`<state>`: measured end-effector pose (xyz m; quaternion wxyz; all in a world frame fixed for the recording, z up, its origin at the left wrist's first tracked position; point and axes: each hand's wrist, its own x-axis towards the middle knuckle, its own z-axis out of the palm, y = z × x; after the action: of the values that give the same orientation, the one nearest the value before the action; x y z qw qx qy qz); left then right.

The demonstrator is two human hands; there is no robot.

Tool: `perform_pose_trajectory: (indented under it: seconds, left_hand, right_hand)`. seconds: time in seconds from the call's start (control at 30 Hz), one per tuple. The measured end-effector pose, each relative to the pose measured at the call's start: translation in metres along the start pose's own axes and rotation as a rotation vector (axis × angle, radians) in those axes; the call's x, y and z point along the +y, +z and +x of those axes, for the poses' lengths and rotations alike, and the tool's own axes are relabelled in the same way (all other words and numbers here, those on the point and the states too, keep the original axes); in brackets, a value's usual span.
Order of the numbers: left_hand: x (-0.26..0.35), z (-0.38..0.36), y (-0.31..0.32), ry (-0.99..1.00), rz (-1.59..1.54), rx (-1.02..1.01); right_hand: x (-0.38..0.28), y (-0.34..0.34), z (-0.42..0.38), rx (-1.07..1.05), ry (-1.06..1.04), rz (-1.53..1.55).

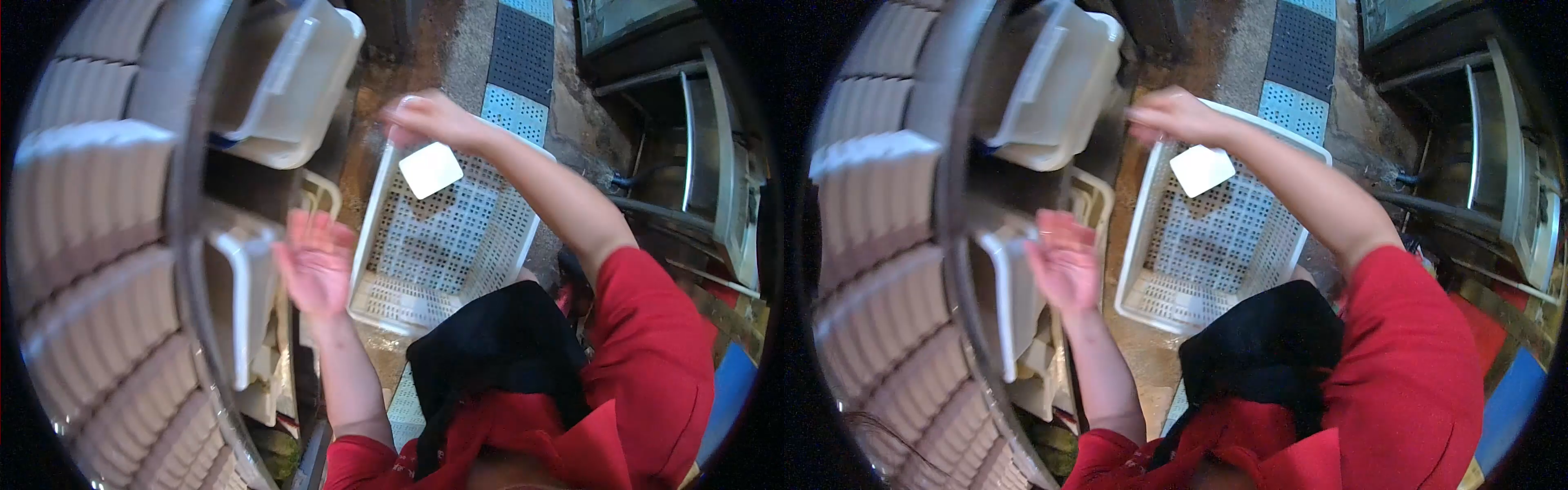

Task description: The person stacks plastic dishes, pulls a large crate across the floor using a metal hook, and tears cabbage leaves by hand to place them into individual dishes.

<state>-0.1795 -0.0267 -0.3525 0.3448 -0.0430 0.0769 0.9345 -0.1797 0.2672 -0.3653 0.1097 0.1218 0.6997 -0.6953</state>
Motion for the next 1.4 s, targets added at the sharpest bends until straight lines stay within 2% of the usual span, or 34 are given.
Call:
perform_pose_trajectory:
  seconds: [0.03,0.07,0.13,0.2,0.23,0.27,0.3,0.33,0.37,0.4,0.47,0.53,0.6,0.63,0.7,0.77,0.83,0.9,0.97,1.03,1.07,1.1,1.27,1.33,1.37,1.4]
  left_hand:
    - [-0.029,-0.005,-0.040,-0.132,0.181,0.176]
    - [-0.059,-0.008,-0.083,-0.271,0.361,0.352]
    - [-0.110,-0.009,-0.186,-0.442,0.713,0.654]
    - [-0.143,0.018,-0.252,-0.554,0.926,0.834]
    - [-0.154,0.034,-0.290,-0.525,0.969,0.873]
    - [-0.159,0.051,-0.332,-0.497,1.014,0.911]
    - [-0.160,0.071,-0.379,-0.447,0.907,0.891]
    - [-0.163,0.089,-0.422,-0.388,0.798,0.866]
    - [-0.167,0.108,-0.440,-0.330,0.684,0.785]
    - [-0.172,0.124,-0.442,-0.273,0.573,0.709]
    - [-0.187,0.143,-0.441,-0.313,0.721,0.736]
    - [-0.195,0.145,-0.459,-0.331,0.790,0.761]
    - [-0.199,0.124,-0.469,-0.349,0.807,0.787]
    - [-0.200,0.108,-0.467,-0.353,0.810,0.800]
    - [-0.204,0.069,-0.450,-0.391,0.813,0.821]
    - [-0.209,0.028,-0.413,-0.445,0.793,0.837]
    - [-0.212,-0.004,-0.361,-0.487,0.759,0.841]
    - [-0.213,-0.027,-0.300,-0.529,0.726,0.829]
    - [-0.213,-0.038,-0.233,-0.556,0.699,0.801]
    - [-0.213,-0.039,-0.162,-0.566,0.687,0.760]
    - [-0.214,-0.036,-0.127,-0.559,0.690,0.739]
    - [-0.215,-0.032,-0.088,-0.553,0.700,0.714]
    - [-0.216,-0.004,0.098,-0.468,0.665,0.506]
    - [-0.214,-0.003,0.154,-0.535,0.348,0.250]
    - [-0.213,-0.004,0.189,-0.450,0.533,0.187]
    - [-0.219,-0.001,0.213,-0.334,0.759,0.042]
  right_hand:
    - [0.073,-0.021,-0.018,0.099,0.255,-0.143]
    - [0.147,-0.037,-0.035,0.123,0.369,-0.067]
    - [0.240,-0.055,-0.062,0.148,0.732,-0.055]
    - [0.332,-0.068,-0.055,0.188,0.854,-0.031]
    - [0.372,-0.075,-0.051,0.226,0.951,-0.019]
    - [0.389,-0.075,-0.041,0.268,0.901,0.021]
    - [0.418,-0.075,-0.021,0.382,0.883,0.067]
    - [0.434,-0.078,-0.004,0.373,0.835,0.063]
    - [0.412,-0.078,0.014,0.277,0.874,0.025]
    - [0.485,-0.081,0.041,0.296,0.723,0.194]
    - [0.522,-0.071,0.071,0.226,0.673,0.133]
    - [0.502,-0.057,0.072,0.172,0.678,0.067]
    - [0.455,-0.033,0.052,0.342,0.547,0.490]
    - [0.450,-0.030,0.052,0.326,0.525,0.480]
    - [0.446,-0.029,0.032,0.251,0.608,0.539]
    - [0.412,-0.025,0.001,0.196,0.485,0.399]
    - [0.432,-0.034,-0.031,0.069,0.416,0.501]
    - [0.387,-0.038,-0.079,0.121,0.465,0.707]
    - [0.369,-0.048,-0.122,0.050,0.539,0.809]
    - [0.311,-0.054,-0.159,0.064,0.588,1.258]
    - [0.283,-0.054,-0.175,0.192,0.712,1.375]
    - [0.233,-0.054,-0.193,0.271,0.777,1.281]
    - [0.153,-0.081,-0.262,0.014,0.198,1.433]
    - [0.126,-0.103,-0.278,-0.035,0.042,1.417]
    - [0.111,-0.116,-0.282,-0.048,-0.016,1.381]
    - [0.096,-0.131,-0.285,-0.058,-0.055,1.341]
